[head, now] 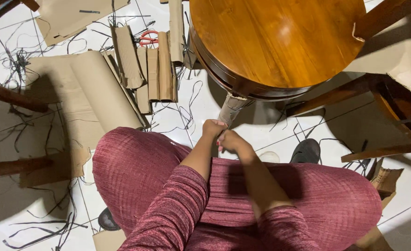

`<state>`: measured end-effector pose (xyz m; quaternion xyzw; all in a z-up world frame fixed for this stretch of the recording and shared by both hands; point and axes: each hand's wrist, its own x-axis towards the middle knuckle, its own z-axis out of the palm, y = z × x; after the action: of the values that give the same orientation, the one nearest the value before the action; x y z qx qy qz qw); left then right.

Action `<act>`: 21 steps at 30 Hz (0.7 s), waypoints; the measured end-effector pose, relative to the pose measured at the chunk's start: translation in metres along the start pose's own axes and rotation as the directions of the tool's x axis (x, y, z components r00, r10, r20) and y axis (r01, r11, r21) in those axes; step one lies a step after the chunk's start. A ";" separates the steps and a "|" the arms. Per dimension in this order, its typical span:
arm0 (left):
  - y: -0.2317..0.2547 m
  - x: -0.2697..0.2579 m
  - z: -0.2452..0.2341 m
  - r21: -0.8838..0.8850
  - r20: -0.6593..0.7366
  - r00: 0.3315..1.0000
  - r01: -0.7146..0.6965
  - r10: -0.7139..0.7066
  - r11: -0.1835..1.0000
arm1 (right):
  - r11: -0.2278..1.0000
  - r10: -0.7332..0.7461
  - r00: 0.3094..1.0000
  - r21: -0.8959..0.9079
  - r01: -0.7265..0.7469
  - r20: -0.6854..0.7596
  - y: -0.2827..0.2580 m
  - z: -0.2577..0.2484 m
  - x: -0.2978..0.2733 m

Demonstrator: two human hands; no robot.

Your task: Wrapping the legs of a wooden stool with protective paper and securing it with string

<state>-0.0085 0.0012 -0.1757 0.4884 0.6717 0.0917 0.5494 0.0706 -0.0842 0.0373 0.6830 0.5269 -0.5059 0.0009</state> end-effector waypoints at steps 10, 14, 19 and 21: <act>-0.026 0.019 0.023 -0.374 0.133 0.991 0.060 -0.011 0.926 | 0.834 0.285 0.942 0.531 -0.152 -0.177 0.102 0.034 0.102; -0.035 0.033 0.024 -0.505 0.168 0.986 0.076 0.012 0.860 | 0.608 0.459 0.849 0.789 -0.085 -0.262 0.098 0.019 0.105; -0.034 0.026 0.022 -0.494 0.205 0.979 0.102 0.001 0.864 | 0.624 0.462 0.818 0.781 -0.025 -0.343 0.116 0.033 0.123; -0.038 0.029 0.025 -0.463 0.214 0.977 0.102 -0.001 0.880 | 0.625 0.455 0.823 0.781 -0.022 -0.341 0.119 0.035 0.126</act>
<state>-0.0061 -0.0067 -0.2287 0.3289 0.5811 0.1862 0.7207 0.1237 -0.0659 -0.1304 0.7954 0.1522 -0.4720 -0.3486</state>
